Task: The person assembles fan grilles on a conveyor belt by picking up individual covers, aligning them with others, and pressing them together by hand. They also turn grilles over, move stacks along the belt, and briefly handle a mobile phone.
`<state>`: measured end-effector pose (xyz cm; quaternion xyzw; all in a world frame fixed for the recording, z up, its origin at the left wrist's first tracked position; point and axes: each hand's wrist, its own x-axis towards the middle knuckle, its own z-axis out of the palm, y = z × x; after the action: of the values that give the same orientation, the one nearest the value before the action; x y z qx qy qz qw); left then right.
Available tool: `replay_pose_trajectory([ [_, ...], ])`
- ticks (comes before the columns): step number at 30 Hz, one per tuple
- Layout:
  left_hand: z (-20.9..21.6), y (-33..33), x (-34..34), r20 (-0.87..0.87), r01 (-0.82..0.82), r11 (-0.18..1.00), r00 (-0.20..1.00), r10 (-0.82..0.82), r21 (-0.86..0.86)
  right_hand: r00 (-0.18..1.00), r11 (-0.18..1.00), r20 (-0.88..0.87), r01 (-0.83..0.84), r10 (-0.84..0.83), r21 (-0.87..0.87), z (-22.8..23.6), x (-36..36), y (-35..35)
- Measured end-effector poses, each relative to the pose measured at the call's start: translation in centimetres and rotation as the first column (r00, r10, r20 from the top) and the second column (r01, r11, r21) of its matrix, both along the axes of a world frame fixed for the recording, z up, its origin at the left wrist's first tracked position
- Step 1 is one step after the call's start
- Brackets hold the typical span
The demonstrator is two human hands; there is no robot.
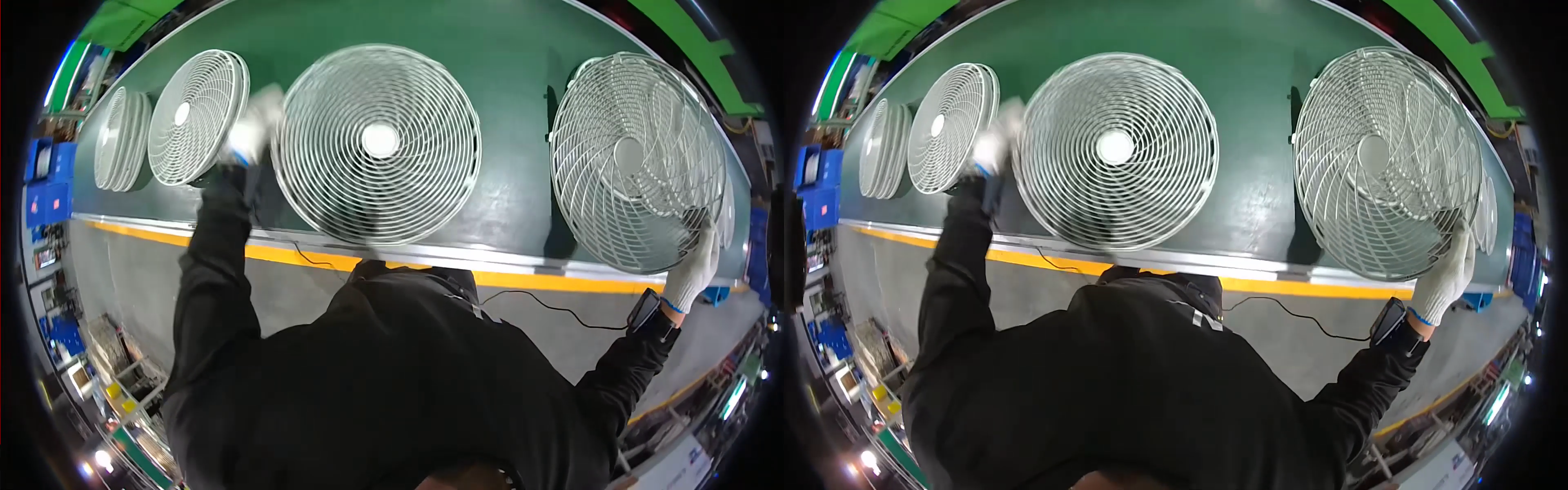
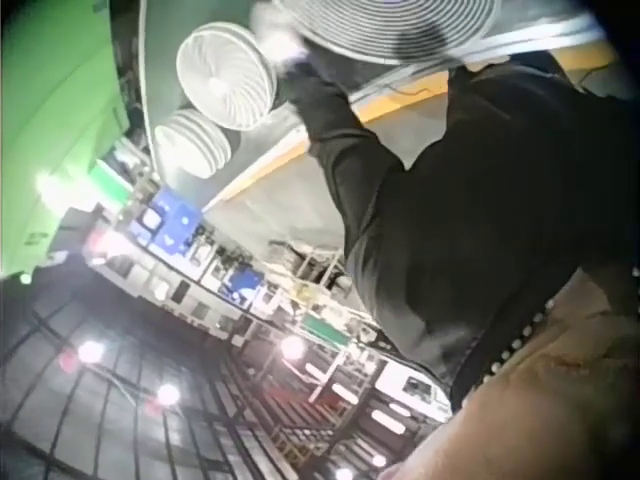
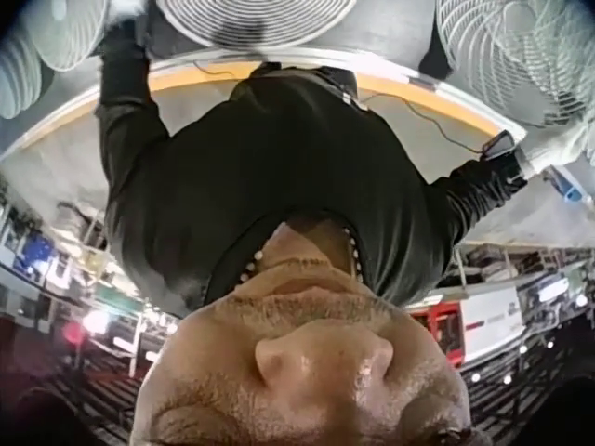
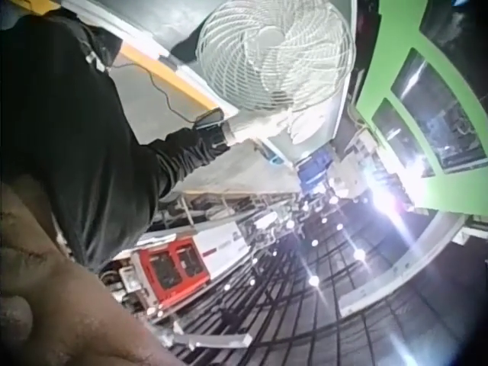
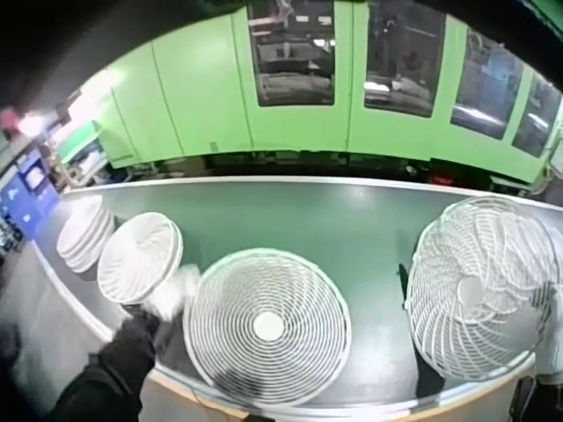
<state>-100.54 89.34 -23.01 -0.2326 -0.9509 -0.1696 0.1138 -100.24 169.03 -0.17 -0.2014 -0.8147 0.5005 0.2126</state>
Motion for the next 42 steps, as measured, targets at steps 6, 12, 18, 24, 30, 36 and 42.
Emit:
replay_pose_trajectory([
  [6,11.3,0.0,-8.3,0.325,-0.388,0.749,0.914,0.241,0.536,0.998,0.996,0.067,-0.008,0.002,0.09,4.5,5.0,-6.6],
  [12,4.2,-1.3,2.6,0.609,-0.614,0.766,0.686,0.398,0.19,0.948,0.852,0.299,-0.069,-0.106,0.519,8.5,10.6,-14.1],
  [18,2.2,0.5,6.6,0.569,-0.695,0.679,0.666,0.482,0.238,0.866,0.982,0.466,0.141,-0.182,0.123,4.5,16.5,-8.7],
  [24,1.2,-1.0,6.2,0.536,-0.716,0.541,0.693,0.482,0.44,0.9,0.809,0.271,0.134,-0.341,0.573,2.5,16.1,-10.0],
  [30,3.6,3.4,5.5,0.545,-0.683,0.416,0.73,0.413,0.6,0.974,0.978,-0.098,0.206,-0.205,0.005,0.0,12.9,-8.7],
  [36,6.2,8.4,5.4,0.687,-0.709,0.4,0.69,0.226,0.58,0.99,0.982,-0.003,0.137,-0.139,-0.129,-1.3,11.6,-3.9],
  [42,10.6,15.9,6.6,0.804,-0.76,0.266,0.54,-0.247,0.592,0.994,0.858,0.067,-0.037,0.083,-0.512,-3.1,9.0,-8.2],
])
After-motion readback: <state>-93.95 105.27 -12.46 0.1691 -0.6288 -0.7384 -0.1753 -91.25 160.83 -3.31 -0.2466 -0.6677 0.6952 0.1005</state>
